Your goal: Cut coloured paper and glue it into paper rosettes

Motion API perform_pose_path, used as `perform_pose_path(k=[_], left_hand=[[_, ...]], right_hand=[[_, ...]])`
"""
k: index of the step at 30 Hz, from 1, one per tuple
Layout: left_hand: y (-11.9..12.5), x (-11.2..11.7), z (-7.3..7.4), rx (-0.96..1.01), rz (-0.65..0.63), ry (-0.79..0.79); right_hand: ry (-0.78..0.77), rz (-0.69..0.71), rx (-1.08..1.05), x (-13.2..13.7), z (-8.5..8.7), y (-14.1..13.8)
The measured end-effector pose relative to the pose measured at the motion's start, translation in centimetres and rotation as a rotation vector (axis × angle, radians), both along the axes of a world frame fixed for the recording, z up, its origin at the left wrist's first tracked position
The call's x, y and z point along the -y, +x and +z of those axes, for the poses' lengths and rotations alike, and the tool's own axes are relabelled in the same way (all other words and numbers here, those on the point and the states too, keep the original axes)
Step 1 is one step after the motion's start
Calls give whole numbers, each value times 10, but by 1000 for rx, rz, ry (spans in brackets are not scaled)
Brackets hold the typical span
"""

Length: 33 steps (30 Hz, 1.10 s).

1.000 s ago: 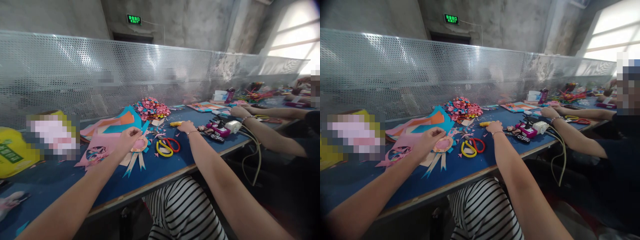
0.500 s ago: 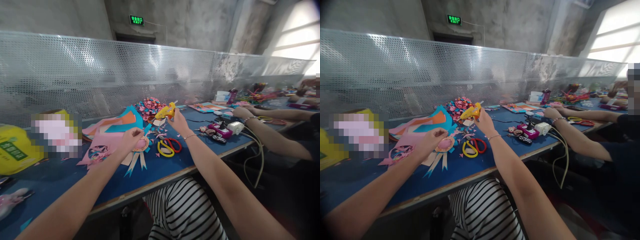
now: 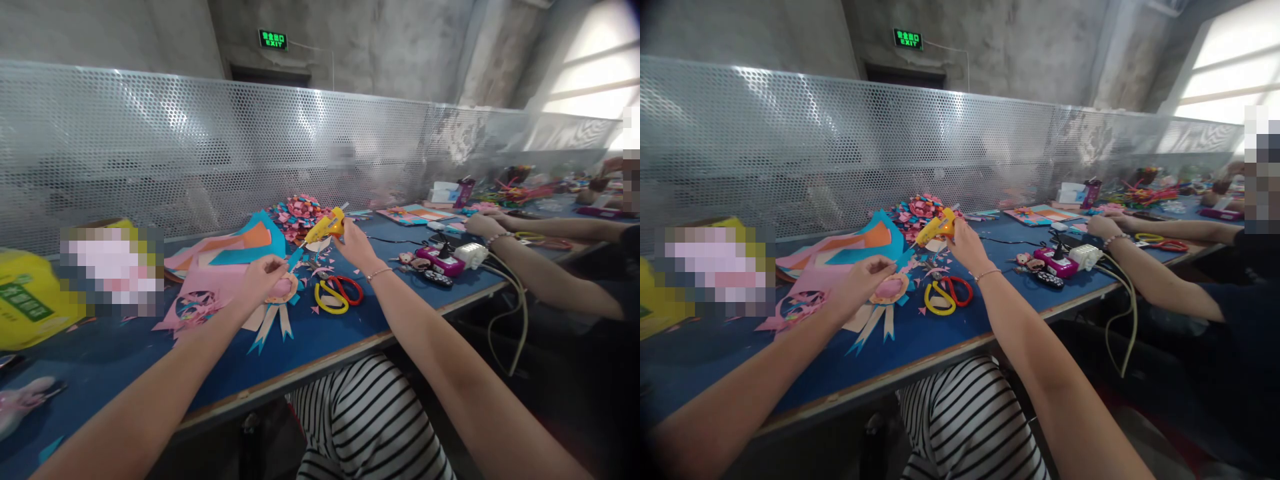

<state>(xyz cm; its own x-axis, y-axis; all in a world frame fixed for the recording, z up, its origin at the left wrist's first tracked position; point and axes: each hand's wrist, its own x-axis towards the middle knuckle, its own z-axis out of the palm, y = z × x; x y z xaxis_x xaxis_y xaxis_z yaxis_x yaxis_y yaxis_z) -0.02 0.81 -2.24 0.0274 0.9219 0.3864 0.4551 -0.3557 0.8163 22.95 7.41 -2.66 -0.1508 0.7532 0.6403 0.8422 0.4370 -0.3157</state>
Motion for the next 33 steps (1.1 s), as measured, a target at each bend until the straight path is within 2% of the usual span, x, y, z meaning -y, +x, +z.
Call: perform_pose_path(k=[16, 20, 24, 28, 30, 31, 33], left_hand=[[3, 7, 5, -8, 18, -7], [3, 5, 5, 2, 40, 1], [1, 6, 6, 27, 61, 8], [-1, 6, 4, 105, 60, -5], [-1, 5, 2, 157, 58, -25], [-1, 4, 2, 185, 57, -33], [-1, 3, 1, 236, 45, -49]], right_hand=[[36, -26, 19, 1, 2, -2], [-78, -145, 3, 0, -1, -1], [-256, -322, -71, -5, -10, 16], [-327, -472, -110, -9, -15, 29], [-339, -440, -92, -8, -14, 24], [-333, -367, -81, -7, -12, 18], [-298, -131, -102, -3, -7, 2]])
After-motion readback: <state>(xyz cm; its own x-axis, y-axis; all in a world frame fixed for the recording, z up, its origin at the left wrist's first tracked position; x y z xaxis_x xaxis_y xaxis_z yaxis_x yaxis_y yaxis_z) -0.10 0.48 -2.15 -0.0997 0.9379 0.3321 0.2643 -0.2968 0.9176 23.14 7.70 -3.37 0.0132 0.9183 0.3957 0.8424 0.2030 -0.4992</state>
